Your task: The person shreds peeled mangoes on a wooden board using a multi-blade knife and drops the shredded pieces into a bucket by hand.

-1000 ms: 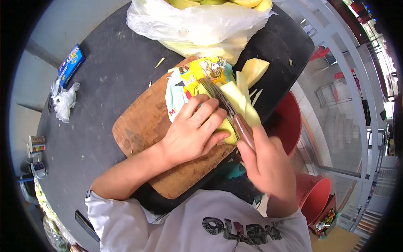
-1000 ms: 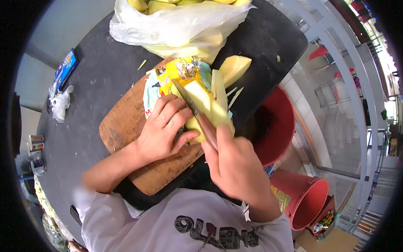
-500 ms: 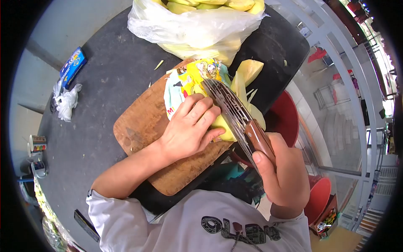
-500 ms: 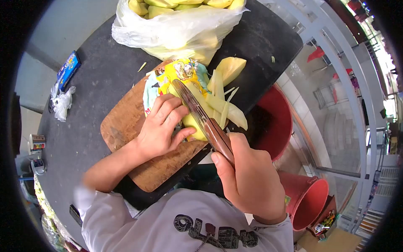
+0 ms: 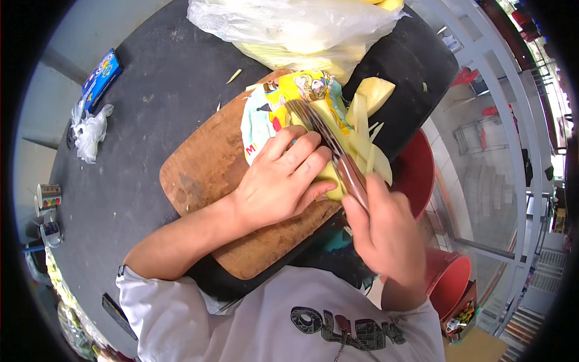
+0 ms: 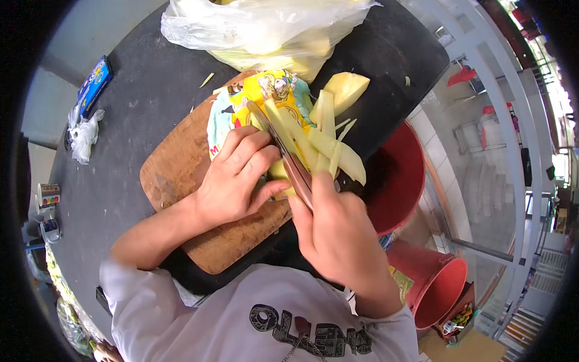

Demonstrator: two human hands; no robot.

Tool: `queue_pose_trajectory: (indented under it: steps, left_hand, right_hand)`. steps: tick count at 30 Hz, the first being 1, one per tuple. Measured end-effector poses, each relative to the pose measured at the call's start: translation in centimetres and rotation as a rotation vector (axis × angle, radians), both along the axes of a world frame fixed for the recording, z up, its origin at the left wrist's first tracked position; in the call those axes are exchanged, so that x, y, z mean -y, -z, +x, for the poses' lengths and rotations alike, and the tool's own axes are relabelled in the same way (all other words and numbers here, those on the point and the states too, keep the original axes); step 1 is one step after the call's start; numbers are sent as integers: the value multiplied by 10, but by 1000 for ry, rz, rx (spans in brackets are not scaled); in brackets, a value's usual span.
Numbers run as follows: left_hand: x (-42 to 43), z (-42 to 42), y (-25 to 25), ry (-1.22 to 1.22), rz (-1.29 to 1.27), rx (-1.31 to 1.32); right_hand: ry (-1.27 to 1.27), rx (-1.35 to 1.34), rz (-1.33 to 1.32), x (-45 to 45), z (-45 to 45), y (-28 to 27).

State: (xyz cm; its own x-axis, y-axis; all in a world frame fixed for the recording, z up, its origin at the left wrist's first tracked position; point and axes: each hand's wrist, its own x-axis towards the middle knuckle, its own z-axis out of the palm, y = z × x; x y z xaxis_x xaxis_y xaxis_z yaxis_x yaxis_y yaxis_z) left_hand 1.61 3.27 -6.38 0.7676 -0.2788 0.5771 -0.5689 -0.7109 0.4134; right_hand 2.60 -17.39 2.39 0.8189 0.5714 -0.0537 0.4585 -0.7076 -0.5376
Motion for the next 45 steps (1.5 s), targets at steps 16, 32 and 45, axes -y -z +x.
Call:
queue_pose_trajectory:
  steps: [16,32,45]
  left_hand:
    - [1,-2,-1,-4,0,7]
    - [-1,-2,3,-3,-13,-9]
    - [-1,-2,-1,17,14,-25]
  right_hand:
    - [123,-189,248,22,-13,-42]
    - [84,-143,209,5,-6,-12]
    - [117,-183,272,19,-4,-25]
